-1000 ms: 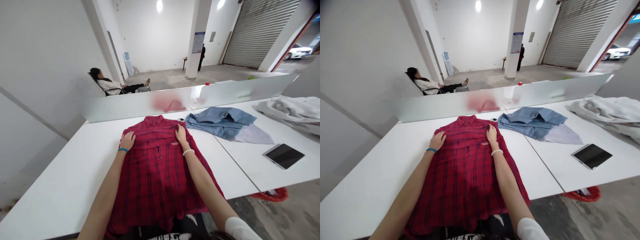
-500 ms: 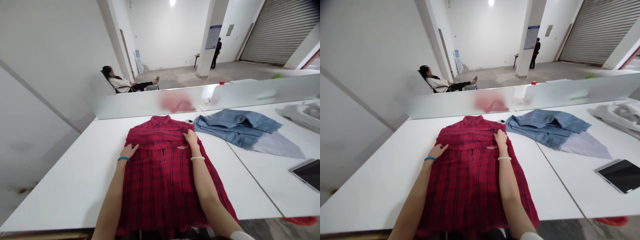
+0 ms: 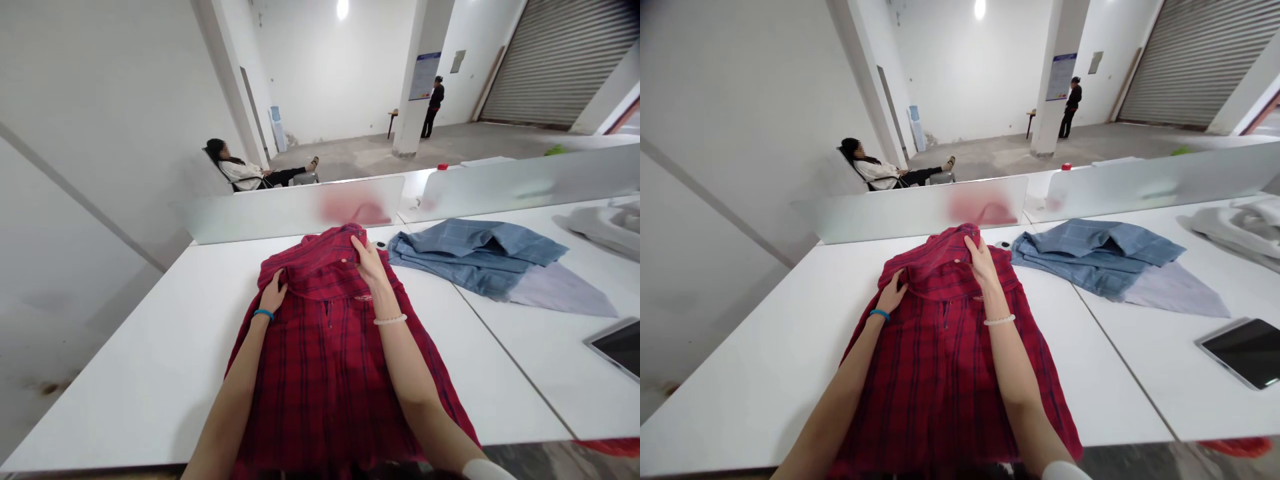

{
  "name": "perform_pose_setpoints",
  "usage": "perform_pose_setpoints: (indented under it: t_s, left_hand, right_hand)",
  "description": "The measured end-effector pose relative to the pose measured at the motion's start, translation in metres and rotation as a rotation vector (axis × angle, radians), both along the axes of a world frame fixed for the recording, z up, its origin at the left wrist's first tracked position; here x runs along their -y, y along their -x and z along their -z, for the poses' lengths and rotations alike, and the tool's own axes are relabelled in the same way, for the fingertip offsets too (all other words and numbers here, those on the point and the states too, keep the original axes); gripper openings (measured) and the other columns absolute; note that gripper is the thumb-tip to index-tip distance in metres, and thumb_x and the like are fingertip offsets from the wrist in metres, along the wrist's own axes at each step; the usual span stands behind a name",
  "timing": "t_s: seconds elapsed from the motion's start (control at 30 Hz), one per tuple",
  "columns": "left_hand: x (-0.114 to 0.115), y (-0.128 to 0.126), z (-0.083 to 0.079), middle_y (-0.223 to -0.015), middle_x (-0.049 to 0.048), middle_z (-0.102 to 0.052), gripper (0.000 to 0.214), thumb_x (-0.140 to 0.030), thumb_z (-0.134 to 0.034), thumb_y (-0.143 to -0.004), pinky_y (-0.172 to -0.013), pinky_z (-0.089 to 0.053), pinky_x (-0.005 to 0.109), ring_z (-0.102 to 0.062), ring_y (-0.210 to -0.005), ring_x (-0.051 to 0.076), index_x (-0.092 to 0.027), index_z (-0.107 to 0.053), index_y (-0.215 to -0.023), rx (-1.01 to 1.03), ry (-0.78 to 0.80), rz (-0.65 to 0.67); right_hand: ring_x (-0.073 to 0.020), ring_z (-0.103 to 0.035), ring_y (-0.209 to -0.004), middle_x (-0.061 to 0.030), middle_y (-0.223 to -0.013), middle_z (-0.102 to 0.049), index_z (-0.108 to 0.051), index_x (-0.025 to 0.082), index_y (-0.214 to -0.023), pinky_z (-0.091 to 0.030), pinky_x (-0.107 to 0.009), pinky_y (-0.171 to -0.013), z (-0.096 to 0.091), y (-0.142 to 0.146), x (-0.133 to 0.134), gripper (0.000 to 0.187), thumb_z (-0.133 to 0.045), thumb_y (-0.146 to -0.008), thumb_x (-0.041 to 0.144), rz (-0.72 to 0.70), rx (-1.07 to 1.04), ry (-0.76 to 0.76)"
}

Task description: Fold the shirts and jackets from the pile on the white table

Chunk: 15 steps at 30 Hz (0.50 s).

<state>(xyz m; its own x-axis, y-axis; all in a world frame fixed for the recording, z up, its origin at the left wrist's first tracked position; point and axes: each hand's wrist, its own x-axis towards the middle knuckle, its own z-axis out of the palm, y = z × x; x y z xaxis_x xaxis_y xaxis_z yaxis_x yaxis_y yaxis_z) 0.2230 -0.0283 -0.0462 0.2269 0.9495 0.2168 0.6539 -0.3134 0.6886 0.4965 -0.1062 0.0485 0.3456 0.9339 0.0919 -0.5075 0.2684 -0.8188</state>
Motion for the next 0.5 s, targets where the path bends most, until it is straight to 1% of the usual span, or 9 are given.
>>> perform_pose_setpoints:
  t_s: [0.07, 0.13, 0.2, 0.27, 0.37, 0.43, 0.5]
  left_hand:
    - [-0.011, -0.005, -0.002, -0.115, 0.0088, -0.064, 0.045, -0.029, -0.054, -0.081, -0.092, -0.047, 0.038, -0.062, -0.104, 0.022, -0.021, -0.046, -0.125, 0.017, -0.002, -0.042]
    - [-0.019, -0.007, -0.004, -0.113, 0.009, -0.064, 0.039, -0.03, -0.053, -0.081, -0.09, -0.048, 0.037, -0.062, -0.101, 0.021, -0.019, -0.049, -0.119, 0.024, -0.009, -0.084]
    - [-0.022, -0.005, -0.003, -0.108, 0.008, -0.065, 0.03, -0.027, -0.053, -0.08, -0.09, -0.048, 0.037, -0.062, -0.099, 0.021, -0.018, -0.053, -0.109, 0.012, -0.023, -0.103]
    - [-0.018, 0.0, -0.001, -0.105, 0.007, -0.066, 0.024, -0.021, -0.051, -0.079, -0.09, -0.048, 0.035, -0.062, -0.1, 0.021, -0.018, -0.056, -0.103, -0.014, -0.043, -0.1]
    - [-0.01, 0.009, 0.002, -0.108, 0.0097, -0.067, 0.029, -0.017, -0.047, -0.081, -0.092, -0.047, 0.034, -0.061, -0.104, 0.021, -0.016, -0.056, -0.108, -0.075, -0.064, -0.096]
    - [-0.008, 0.01, 0.004, -0.117, 0.0122, -0.064, 0.033, -0.021, -0.047, -0.083, -0.096, -0.044, 0.035, -0.058, -0.112, 0.023, -0.015, -0.056, -0.114, -0.125, -0.073, -0.092]
    - [-0.01, 0.009, 0.005, -0.122, 0.0146, -0.061, 0.037, -0.03, -0.052, -0.082, -0.1, -0.041, 0.037, -0.054, -0.118, 0.026, -0.014, -0.057, -0.115, -0.167, -0.074, -0.093]
  right_hand:
    - [-0.0148, -0.066, -0.069, 0.0031, -0.077, -0.068, -0.057, 0.021, -0.099, -0.058, -0.028, -0.058, -0.008, 0.005, 0.005, 0.032, -0.07, -0.074, 0.035, -0.041, -0.047, -0.006]
    - [-0.0143, -0.066, -0.067, 0.0026, -0.074, -0.068, -0.059, 0.02, -0.095, -0.057, -0.026, -0.056, -0.015, 0.01, 0.008, 0.028, -0.071, -0.073, 0.033, -0.048, -0.114, -0.02]
    - [-0.0132, -0.065, -0.066, 0.0018, -0.074, -0.069, -0.061, 0.019, -0.091, -0.056, -0.023, -0.055, -0.02, 0.014, 0.01, 0.024, -0.071, -0.074, 0.032, -0.037, -0.225, -0.07]
    - [-0.0125, -0.065, -0.067, 0.0013, -0.077, -0.071, -0.062, 0.019, -0.088, -0.055, -0.022, -0.055, -0.024, 0.017, 0.011, 0.019, -0.07, -0.076, 0.031, -0.037, -0.337, -0.132]
    - [-0.0133, -0.066, -0.067, 0.0001, -0.079, -0.072, -0.064, 0.018, -0.088, -0.055, -0.023, -0.054, -0.026, 0.019, 0.012, 0.015, -0.069, -0.077, 0.028, -0.067, -0.394, -0.15]
    - [-0.0137, -0.066, -0.065, -0.0006, -0.077, -0.072, -0.064, 0.017, -0.088, -0.055, -0.023, -0.053, -0.026, 0.018, 0.012, 0.014, -0.068, -0.078, 0.026, -0.072, -0.392, -0.129]
    - [-0.0136, -0.065, -0.062, -0.0005, -0.073, -0.071, -0.064, 0.016, -0.086, -0.055, -0.024, -0.052, -0.026, 0.015, 0.012, 0.01, -0.066, -0.08, 0.024, -0.062, -0.404, -0.106]
